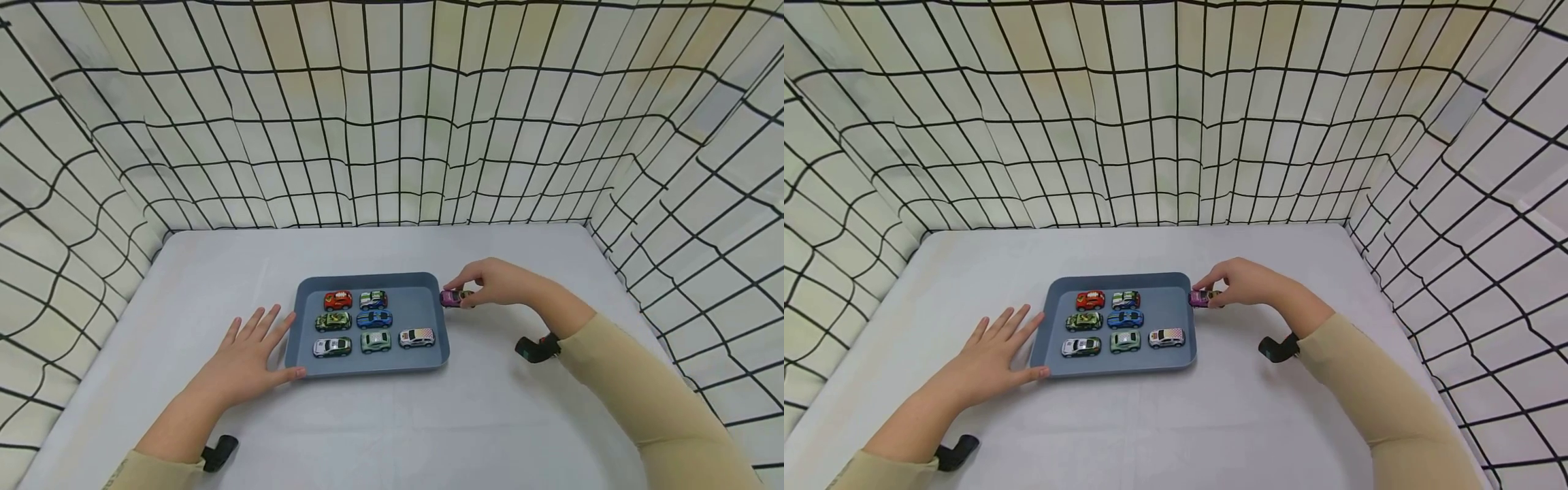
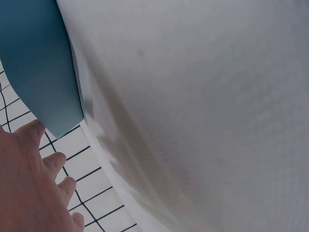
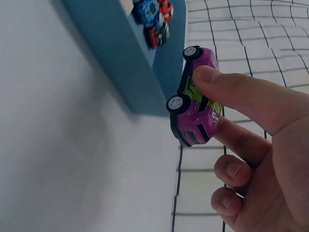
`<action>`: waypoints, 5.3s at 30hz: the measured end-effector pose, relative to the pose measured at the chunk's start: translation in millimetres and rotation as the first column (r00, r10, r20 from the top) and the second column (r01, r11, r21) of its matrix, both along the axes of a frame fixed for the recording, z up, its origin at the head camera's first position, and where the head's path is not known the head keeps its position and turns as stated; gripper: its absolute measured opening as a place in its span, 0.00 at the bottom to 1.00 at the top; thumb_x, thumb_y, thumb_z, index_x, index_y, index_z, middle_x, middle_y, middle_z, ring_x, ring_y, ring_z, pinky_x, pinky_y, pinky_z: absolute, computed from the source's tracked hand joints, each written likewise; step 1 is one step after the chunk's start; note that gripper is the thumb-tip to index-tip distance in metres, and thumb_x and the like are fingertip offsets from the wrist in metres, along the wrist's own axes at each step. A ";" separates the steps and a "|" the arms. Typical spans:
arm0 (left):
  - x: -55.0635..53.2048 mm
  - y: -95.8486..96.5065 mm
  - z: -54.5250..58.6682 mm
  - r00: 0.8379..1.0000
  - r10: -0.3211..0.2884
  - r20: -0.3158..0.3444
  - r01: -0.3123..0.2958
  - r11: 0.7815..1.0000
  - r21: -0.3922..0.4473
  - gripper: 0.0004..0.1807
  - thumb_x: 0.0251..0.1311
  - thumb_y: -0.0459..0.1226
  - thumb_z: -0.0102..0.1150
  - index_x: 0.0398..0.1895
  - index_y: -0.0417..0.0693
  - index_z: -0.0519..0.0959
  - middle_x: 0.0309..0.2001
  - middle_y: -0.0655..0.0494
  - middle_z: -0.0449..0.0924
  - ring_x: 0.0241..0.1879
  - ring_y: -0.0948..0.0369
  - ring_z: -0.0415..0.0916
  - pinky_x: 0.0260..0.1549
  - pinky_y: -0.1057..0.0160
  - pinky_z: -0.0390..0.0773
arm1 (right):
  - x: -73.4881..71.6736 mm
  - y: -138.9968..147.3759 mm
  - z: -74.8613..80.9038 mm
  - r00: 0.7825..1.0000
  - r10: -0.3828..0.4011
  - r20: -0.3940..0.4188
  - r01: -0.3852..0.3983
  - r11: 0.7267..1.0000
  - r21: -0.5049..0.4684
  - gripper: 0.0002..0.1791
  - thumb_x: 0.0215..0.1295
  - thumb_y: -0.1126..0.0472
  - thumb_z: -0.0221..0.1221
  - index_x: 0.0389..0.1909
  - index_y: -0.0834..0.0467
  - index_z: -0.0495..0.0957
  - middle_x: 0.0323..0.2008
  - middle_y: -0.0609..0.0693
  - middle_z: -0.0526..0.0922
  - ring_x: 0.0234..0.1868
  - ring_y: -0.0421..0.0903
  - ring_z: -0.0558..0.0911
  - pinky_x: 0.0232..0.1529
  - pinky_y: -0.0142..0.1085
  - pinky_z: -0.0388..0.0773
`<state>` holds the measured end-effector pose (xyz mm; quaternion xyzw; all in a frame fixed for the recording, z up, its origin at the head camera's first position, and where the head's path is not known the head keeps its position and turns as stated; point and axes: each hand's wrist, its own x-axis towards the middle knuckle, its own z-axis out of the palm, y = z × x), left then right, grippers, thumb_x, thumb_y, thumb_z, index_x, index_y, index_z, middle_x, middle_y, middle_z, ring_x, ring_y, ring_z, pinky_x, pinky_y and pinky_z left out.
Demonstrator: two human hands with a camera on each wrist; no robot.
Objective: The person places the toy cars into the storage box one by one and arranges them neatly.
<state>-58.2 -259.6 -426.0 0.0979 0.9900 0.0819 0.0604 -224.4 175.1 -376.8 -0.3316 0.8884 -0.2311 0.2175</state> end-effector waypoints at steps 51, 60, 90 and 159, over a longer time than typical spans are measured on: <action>0.3 2.4 0.2 1.000 0.004 -0.011 -0.004 1.000 -0.011 0.59 0.50 0.75 0.52 0.78 0.50 0.55 0.77 0.39 0.48 0.75 0.38 0.41 0.70 0.31 0.38 | 6.1 -90.6 -27.0 0.938 0.275 -0.210 -0.199 0.925 0.324 0.21 0.62 0.49 0.68 0.57 0.42 0.83 0.41 0.37 0.86 0.43 0.36 0.81 0.61 0.45 0.68; -0.5 1.1 -1.4 1.000 0.002 -0.005 -0.002 1.000 -0.013 0.61 0.49 0.77 0.50 0.79 0.49 0.54 0.77 0.39 0.47 0.75 0.37 0.41 0.70 0.31 0.37 | 3.9 -85.3 -23.1 0.942 0.248 -0.226 -0.178 0.941 0.289 0.23 0.62 0.49 0.68 0.58 0.43 0.82 0.42 0.38 0.86 0.45 0.39 0.80 0.63 0.45 0.68; 1.2 2.1 -1.1 1.000 -0.001 -0.004 0.001 1.000 0.001 0.60 0.50 0.76 0.52 0.78 0.49 0.55 0.77 0.38 0.48 0.75 0.37 0.41 0.69 0.31 0.37 | 6.7 -22.9 -11.3 0.977 0.095 -0.192 -0.068 0.987 0.146 0.21 0.61 0.52 0.69 0.56 0.46 0.83 0.40 0.42 0.84 0.46 0.48 0.80 0.50 0.42 0.78; 0.0 0.2 -1.4 1.000 -0.004 0.005 0.004 1.000 0.000 0.60 0.51 0.75 0.52 0.79 0.49 0.53 0.78 0.39 0.46 0.76 0.38 0.40 0.70 0.31 0.36 | 44.7 137.9 -35.0 0.981 -0.109 -0.162 0.128 0.985 0.112 0.19 0.58 0.57 0.71 0.52 0.47 0.85 0.43 0.39 0.81 0.38 0.42 0.74 0.35 0.36 0.74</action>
